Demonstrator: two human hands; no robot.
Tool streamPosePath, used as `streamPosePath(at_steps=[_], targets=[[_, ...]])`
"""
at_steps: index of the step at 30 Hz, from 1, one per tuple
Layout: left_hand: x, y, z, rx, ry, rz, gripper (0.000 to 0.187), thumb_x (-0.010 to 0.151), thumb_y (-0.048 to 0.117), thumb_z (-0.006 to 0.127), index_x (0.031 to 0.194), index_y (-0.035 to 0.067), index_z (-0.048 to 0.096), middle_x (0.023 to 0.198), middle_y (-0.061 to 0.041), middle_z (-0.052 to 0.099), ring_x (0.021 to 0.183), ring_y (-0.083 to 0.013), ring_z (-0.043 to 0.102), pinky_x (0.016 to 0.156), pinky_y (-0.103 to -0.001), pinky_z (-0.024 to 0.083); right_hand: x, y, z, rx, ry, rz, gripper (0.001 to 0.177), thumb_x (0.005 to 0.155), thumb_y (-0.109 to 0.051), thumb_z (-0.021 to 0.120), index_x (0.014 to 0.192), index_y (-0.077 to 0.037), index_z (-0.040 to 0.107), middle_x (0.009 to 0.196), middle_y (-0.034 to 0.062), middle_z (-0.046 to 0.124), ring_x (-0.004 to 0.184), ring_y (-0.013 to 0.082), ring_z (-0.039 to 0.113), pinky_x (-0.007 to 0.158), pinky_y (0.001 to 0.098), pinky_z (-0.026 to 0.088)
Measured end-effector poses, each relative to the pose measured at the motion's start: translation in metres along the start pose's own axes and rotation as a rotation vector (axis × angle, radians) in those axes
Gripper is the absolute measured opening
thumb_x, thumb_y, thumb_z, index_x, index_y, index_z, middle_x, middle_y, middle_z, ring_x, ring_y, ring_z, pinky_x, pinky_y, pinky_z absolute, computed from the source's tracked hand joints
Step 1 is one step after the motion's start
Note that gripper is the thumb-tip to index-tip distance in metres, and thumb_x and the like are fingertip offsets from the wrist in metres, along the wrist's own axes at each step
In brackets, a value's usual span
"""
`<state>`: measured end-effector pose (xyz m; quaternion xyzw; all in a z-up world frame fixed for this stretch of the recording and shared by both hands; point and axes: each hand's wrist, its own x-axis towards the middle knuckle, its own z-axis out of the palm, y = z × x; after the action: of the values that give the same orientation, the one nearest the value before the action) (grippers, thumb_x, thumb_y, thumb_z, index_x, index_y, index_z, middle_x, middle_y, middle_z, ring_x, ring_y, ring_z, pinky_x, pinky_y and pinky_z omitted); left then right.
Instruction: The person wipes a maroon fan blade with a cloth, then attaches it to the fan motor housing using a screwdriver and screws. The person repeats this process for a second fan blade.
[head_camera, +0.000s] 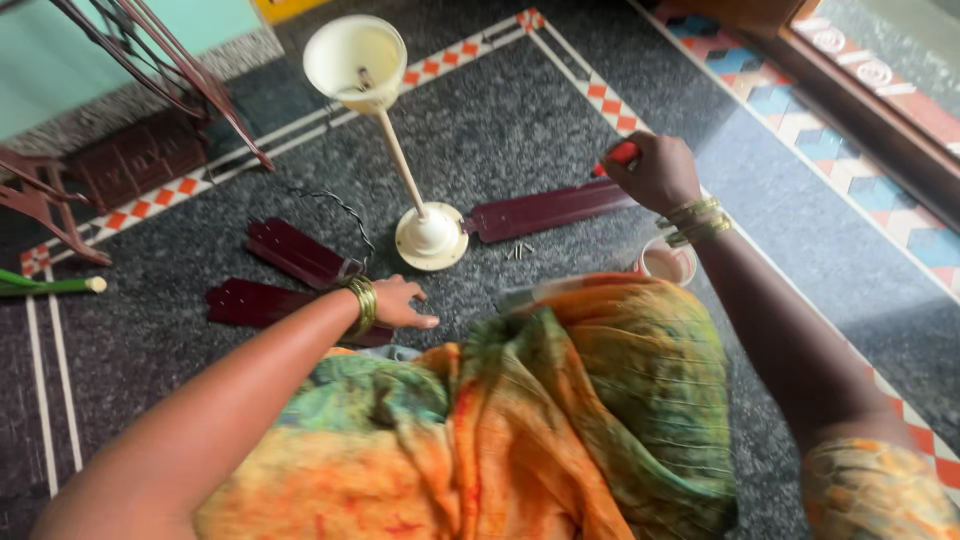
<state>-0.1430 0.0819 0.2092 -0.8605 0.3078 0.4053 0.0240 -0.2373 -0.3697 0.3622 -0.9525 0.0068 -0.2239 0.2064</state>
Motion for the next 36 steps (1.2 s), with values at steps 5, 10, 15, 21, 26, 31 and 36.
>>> streamPosePath(at_steps=[5, 10, 15, 21, 26, 31, 36], targets=[[0.007, -0.01, -0.033, -0.042, 0.284, -0.077, 0.111, 0.073, 0.075, 0.07, 0.154, 0.005, 0.04, 0.155, -0.028, 0.04, 0.144, -0.0416, 0.043, 0.119, -0.046, 0.039, 0.06, -0.07, -0.007, -0.164, -0.348, -0.087, 0.019, 0.093, -0.033, 0.07, 0.092, -0.016, 0.08, 0.079, 0.0073, 0.076, 0.067, 0.0223, 0.072, 0.065, 0.0386, 0.059], [0.061, -0.047, -0.076, -0.356, 0.767, -0.114, 0.13, 0.068, 0.063, 0.09, 0.156, 0.0, 0.018, 0.154, -0.034, 0.028, 0.142, -0.0474, 0.031, 0.116, -0.053, 0.028, 0.104, -0.083, 0.08, -0.449, -0.799, -0.038, 0.021, 0.089, -0.034, 0.069, 0.103, -0.02, 0.077, 0.085, 0.0117, 0.075, 0.074, 0.0247, 0.072, 0.068, 0.0405, 0.059], [0.111, -0.062, -0.147, -0.932, 0.925, 0.492, 0.106, 0.072, 0.045, 0.089, 0.147, 0.0, 0.029, 0.136, -0.025, 0.057, 0.126, -0.0305, 0.057, 0.096, -0.042, 0.056, 0.123, -0.035, 0.217, -0.558, -1.022, -0.044, 0.024, 0.098, -0.027, 0.059, 0.092, -0.008, 0.073, 0.086, 0.0101, 0.076, 0.076, 0.0193, 0.072, 0.065, 0.037, 0.064], [0.166, -0.041, -0.161, -1.366, 0.751, 0.525, 0.031, 0.108, 0.026, 0.063, 0.126, 0.002, 0.072, 0.083, -0.011, 0.059, 0.068, -0.0205, 0.049, 0.058, -0.034, 0.045, 0.092, 0.026, 0.324, -0.319, -0.757, -0.172, 0.019, 0.101, -0.024, 0.059, 0.108, -0.008, 0.066, 0.094, 0.0145, 0.072, 0.073, 0.0271, 0.071, 0.062, 0.0437, 0.06], [0.189, -0.025, -0.148, -0.112, 1.535, 0.567, 0.021, 0.094, 0.009, 0.065, 0.111, 0.002, 0.073, 0.104, -0.015, 0.074, 0.098, -0.0304, 0.073, 0.087, -0.043, 0.06, 0.091, 0.028, 0.355, -0.107, -0.726, -0.022, 0.03, 0.095, -0.036, 0.066, 0.112, -0.012, 0.07, 0.096, 0.0143, 0.074, 0.077, 0.0297, 0.072, 0.069, 0.0453, 0.058], [0.188, -0.02, -0.138, -0.118, 1.445, 0.461, 0.023, 0.085, 0.001, 0.066, 0.107, 0.001, 0.075, 0.107, -0.019, 0.074, 0.102, -0.0371, 0.071, 0.092, -0.048, 0.056, 0.087, 0.02, 0.37, -0.167, -0.698, -0.137, 0.033, 0.095, -0.036, 0.068, 0.11, -0.006, 0.07, 0.091, 0.0161, 0.074, 0.074, 0.0303, 0.073, 0.065, 0.0451, 0.059], [0.173, 0.01, -0.153, -1.136, 1.274, 0.714, 0.016, 0.094, 0.007, 0.065, 0.104, -0.006, 0.069, 0.102, -0.018, 0.075, 0.095, -0.0303, 0.074, 0.088, -0.045, 0.055, 0.077, 0.014, 0.376, -0.209, -0.727, -0.206, 0.034, 0.1, -0.036, 0.066, 0.099, -0.002, 0.068, 0.084, 0.0147, 0.071, 0.061, 0.0254, 0.068, 0.054, 0.0421, 0.058]])
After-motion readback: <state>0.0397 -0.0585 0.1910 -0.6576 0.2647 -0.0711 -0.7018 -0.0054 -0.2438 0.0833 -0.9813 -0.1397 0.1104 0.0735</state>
